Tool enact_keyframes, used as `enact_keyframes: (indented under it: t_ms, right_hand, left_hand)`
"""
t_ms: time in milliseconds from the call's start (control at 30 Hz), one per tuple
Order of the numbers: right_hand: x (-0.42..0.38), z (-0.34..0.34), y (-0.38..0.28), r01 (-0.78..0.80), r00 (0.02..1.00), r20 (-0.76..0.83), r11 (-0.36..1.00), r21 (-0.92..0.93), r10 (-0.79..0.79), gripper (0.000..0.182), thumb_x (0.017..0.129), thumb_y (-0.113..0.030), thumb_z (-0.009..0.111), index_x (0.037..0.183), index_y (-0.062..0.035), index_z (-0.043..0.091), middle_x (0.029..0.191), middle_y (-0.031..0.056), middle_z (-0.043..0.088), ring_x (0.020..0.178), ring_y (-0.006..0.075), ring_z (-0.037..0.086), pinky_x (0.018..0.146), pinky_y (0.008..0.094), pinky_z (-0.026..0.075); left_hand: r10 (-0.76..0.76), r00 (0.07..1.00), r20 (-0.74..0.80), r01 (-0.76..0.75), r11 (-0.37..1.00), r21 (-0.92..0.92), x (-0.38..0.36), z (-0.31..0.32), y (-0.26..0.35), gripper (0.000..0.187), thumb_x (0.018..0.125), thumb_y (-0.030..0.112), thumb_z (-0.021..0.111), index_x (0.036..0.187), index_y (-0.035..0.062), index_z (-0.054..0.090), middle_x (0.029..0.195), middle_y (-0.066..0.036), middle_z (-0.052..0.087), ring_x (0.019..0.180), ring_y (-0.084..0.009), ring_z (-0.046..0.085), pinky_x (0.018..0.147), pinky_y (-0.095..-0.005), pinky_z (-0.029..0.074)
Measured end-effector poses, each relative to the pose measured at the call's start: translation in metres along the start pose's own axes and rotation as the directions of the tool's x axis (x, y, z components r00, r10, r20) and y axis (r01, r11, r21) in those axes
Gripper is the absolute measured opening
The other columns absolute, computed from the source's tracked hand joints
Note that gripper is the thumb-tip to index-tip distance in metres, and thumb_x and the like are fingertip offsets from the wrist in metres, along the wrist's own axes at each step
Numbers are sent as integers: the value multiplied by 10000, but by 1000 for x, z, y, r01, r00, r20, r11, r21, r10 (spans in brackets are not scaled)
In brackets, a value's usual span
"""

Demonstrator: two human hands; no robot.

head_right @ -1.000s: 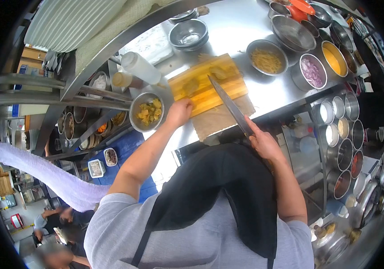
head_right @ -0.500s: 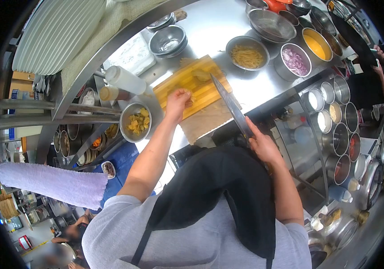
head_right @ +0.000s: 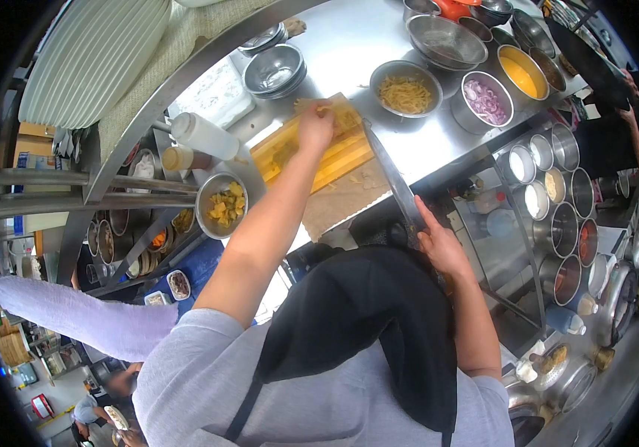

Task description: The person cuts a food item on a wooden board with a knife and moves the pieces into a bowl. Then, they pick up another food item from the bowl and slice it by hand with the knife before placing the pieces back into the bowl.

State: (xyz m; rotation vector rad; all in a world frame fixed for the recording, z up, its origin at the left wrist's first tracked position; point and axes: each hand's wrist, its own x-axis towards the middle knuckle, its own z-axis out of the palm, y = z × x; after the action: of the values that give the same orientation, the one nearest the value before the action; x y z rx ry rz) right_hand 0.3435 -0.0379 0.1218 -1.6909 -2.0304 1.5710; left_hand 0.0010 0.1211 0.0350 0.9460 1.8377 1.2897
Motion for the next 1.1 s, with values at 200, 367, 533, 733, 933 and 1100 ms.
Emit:
enact_keyframes:
  t_ms: [200, 367, 533, 733, 933, 1100]
  right_hand:
    - [3, 2, -5, 4, 1000, 18, 1000, 18, -5, 779, 1001, -69, 532, 1668, -333, 228, 774, 152, 665, 743, 291, 654, 782, 417, 522]
    - [5, 1, -6, -25, 999, 24, 1000, 13, 25, 779, 1002, -69, 535, 1668, -334, 228, 771, 154, 664, 743, 296, 654, 785, 426, 520]
    - [9, 3, -3, -9, 1000, 19, 1000, 24, 8, 781, 1001, -67, 530, 1667, -339, 226, 770, 149, 664, 744, 296, 655, 785, 428, 519]
    - [15, 6, -5, 23, 999, 44, 999, 26, -24, 780, 1001, -76, 530, 1667, -343, 226, 787, 144, 667, 754, 297, 657, 793, 423, 522]
    - [20, 13, -11, 26, 994, 105, 998, -51, -21, 777, 1002, -86, 538, 1666, -339, 225, 791, 151, 670, 749, 311, 654, 790, 432, 518]
    - [21, 13, -24, 41, 992, 120, 997, -65, -33, 771, 1004, -85, 541, 1666, -328, 230, 762, 169, 659, 730, 326, 649, 778, 448, 513]
  left_hand:
    - [120, 986, 117, -150, 943, 297, 6, -8, 14, 221, 944, 101, 657, 1134, 16, 730, 1085, -163, 765, 911, -221, 752, 782, -347, 567]
    - [237, 959, 158, -270, 931, 244, 1, -16, 9, 237, 944, 144, 623, 1126, 76, 757, 1013, -177, 776, 934, -341, 738, 854, -421, 558]
    - [144, 989, 42, -142, 989, -45, -46, -35, 15, 181, 934, 138, 651, 1075, 38, 705, 938, -186, 772, 839, -350, 738, 746, -424, 560]
    - [167, 982, -84, -110, 879, 463, -105, -61, -45, 201, 870, 182, 729, 1010, 42, 697, 826, -198, 733, 798, -388, 718, 746, -477, 557]
    - [271, 961, 47, -251, 797, 549, -94, -75, -55, 161, 870, 115, 677, 1001, 23, 694, 935, -217, 730, 886, -403, 712, 774, -489, 559]
    - [171, 985, 5, -153, 864, 480, -89, -75, -58, 166, 877, 71, 634, 1028, 23, 685, 961, -212, 732, 894, -391, 713, 781, -476, 561]
